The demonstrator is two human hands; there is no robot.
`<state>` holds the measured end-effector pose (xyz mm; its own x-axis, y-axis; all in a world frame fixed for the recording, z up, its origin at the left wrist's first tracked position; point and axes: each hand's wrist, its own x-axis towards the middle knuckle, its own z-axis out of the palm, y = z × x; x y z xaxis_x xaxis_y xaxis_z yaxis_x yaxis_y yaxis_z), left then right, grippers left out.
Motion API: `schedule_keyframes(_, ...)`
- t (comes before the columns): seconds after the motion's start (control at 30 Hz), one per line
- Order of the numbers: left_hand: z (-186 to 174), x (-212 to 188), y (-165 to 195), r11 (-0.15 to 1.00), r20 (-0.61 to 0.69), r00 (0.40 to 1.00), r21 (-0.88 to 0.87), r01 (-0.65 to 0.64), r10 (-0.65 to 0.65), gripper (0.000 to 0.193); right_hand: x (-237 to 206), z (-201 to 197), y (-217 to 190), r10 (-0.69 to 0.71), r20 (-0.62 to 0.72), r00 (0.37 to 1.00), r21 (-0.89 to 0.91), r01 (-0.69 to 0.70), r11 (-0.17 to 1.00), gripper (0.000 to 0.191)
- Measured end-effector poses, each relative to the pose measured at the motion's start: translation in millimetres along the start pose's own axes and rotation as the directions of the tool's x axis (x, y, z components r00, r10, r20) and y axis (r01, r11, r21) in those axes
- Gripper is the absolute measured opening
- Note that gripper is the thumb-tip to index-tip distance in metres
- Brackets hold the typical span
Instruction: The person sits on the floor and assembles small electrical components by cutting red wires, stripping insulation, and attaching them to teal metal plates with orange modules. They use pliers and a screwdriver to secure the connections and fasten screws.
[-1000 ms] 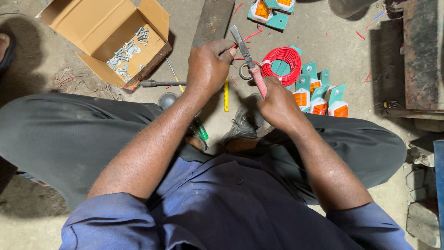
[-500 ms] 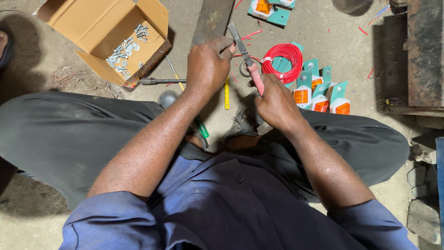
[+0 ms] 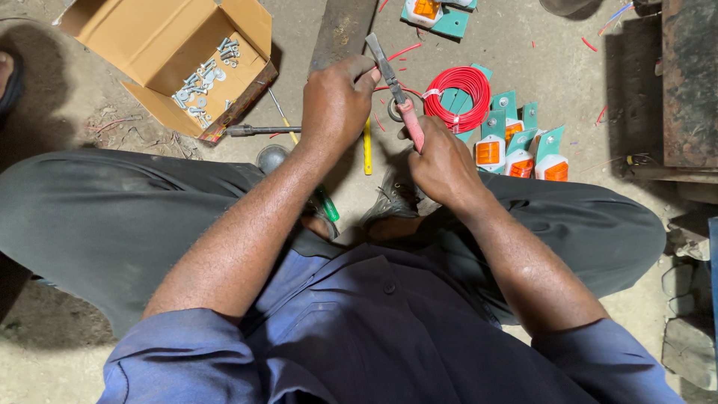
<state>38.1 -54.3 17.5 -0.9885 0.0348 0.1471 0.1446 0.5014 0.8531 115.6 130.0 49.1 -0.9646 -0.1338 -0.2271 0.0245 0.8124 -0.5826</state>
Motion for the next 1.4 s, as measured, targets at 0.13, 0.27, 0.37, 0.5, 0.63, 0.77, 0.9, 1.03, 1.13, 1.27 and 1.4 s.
schedule_keyframes(0.13,-2.1,-2.8,0.2,0.998,-0.015,1.0,-0.067,0.011,-0.012,0.013,-1.3,1.9,-4.7,0.017,0.023,1.0,0.028,-0.017,0.999,0.035)
schedule_keyframes(0.27,-8.6,-7.0,-1.6,0.995,-0.022,0.998,-0.069,-0.067,0.066,0.01,-5.2,5.6,-8.3,-0.016,0.064,0.998,0.19,0.003,0.982,0.048)
schedule_keyframes(0.37,-13.4,-9.6,-2.0,0.994,-0.021,0.997,-0.07,-0.08,0.079,0.009,-8.9,7.1,-9.5,-0.003,0.113,0.994,0.272,-0.029,0.962,0.059)
schedule_keyframes(0.5,-18.3,-13.2,-0.6,0.992,-0.025,0.996,-0.082,-0.092,0.09,0.01,-12.5,12.8,-11.0,-0.007,0.036,0.999,0.211,-0.001,0.977,0.048)
schedule_keyframes(0.63,-25.7,-15.4,-2.9,0.993,0.029,0.998,-0.107,-0.053,0.056,0.011,-12.7,22.4,-12.7,0.05,-0.024,0.998,0.058,-0.048,0.997,0.029)
schedule_keyframes(0.77,-36.9,-11.7,-12.7,0.98,0.2,0.979,-0.184,0.071,-0.033,0.01,-18.6,25.3,-15.4,0.027,-0.023,0.999,0.041,-0.026,0.999,0.026)
schedule_keyframes(0.9,-39.2,-23.5,-23.0,0.996,0.1,0.992,0.043,-0.08,0.075,0.013,-23.5,26.3,-21.5,-0.023,0.106,0.994,0.238,-0.003,0.971,0.028)
schedule_keyframes(1.03,-39.0,-37.8,-31.8,0.873,0.1,0.937,0.341,-0.349,0.336,0.013,-27.3,30.9,-26.8,0.149,0.394,0.907,0.396,-0.314,0.863,0.04)
schedule_keyframes(1.13,-40.7,-42.6,-31.3,0.862,0.166,0.935,0.363,-0.352,0.312,0.016,-31.7,36.0,-28.4,0.16,0.362,0.918,0.423,-0.315,0.85,0.041)
schedule_keyframes(1.27,-46.1,-40.9,-18.5,0.924,0.066,0.956,0.247,-0.292,0.284,0.009,-32.1,40.7,-27.5,0.05,0.106,0.993,0.216,-0.072,0.974,0.032)
schedule_keyframes(1.4,-59.8,-32.0,-4.5,0.986,0.082,0.988,0.09,-0.139,0.132,0.013,-30.9,36.5,-24.8,0.118,0.185,0.976,0.238,-0.161,0.958,0.029)
